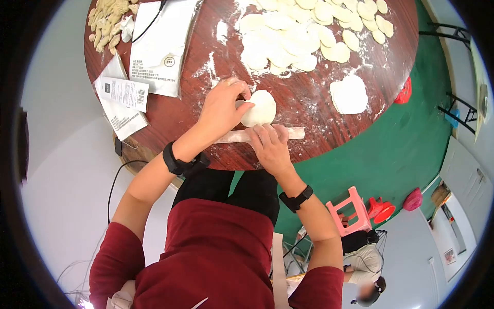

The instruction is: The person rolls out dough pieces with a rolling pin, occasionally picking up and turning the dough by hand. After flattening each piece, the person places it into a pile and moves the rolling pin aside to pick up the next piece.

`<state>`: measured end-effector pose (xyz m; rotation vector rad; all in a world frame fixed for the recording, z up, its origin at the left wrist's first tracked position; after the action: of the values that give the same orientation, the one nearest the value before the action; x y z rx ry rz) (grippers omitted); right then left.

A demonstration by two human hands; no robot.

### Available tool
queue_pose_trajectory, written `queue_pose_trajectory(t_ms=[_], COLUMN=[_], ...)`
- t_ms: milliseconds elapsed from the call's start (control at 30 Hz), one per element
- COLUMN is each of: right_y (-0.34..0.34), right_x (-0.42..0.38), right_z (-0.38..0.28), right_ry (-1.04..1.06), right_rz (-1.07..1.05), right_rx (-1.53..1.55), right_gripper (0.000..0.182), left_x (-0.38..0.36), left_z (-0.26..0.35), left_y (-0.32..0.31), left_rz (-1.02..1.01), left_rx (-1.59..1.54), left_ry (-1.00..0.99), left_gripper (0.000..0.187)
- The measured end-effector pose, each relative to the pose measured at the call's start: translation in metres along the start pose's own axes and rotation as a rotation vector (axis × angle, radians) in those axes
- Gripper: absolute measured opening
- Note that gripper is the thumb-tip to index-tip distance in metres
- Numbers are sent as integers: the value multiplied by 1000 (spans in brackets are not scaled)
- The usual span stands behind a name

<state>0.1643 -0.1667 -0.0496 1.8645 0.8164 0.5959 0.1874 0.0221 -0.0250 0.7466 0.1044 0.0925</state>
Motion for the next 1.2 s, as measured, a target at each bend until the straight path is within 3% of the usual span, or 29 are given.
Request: queue_pose_trajectory(t_ms=[67,167,267,533,567,700,800,867,1000,1100,1167,1200], right_y=[4,7,12,11,11,14,24,28,33,29,11,15], right_x=[-4,-11,-16,-12,-9,3,16,25,49,62,64,68], right_z=[-2,-2,0,5,4,-4,-7,3,10,17,31,33], right_ry=[42,70,88,115,119,131,66,-123,-304,-419,-639,-644], right_rz=[-29,-85,-118,-149,-155,-141,-147,-86,72,123,33,40], right_rx=[44,80,79,77,76,73,183,288,350,561,981,984], right_gripper=[35,34,35,40,47,48,42,35,24,19,24,24], left_x=[-2,-13,-30,-46,-44,-32,-27,-26,-27,-30,-33,-34], left_z=[1,-6,-19,-25,-27,-16,-15,-12,6,15,21,18], left_y=[0,2,4,9,9,21,27,31,37,24,16,9], left_rz=[-29,28,113,154,197,292,313,340,382,406,452,443], left_rx=[-78,-503,-580,-641,-665,-768,-840,-884,-1048,-1152,-1242,-1240], left_ry=[35,319,430,456,390,247,251,253,333,322,373,372], left_gripper=[26,38,44,40,38,34,34,34,37,38,37,37])
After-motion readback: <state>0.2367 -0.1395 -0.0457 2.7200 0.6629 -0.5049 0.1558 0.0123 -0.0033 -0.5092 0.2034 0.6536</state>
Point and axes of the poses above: each hand's wrist, its own x-axis towards the middle knuckle, its own y-axis out of the back of the hand, z = x × y, the point moved 5 cm from there along x, towards the middle knuckle, and after that the axes turned 11 degrees about -y, right-handed, at the moved point
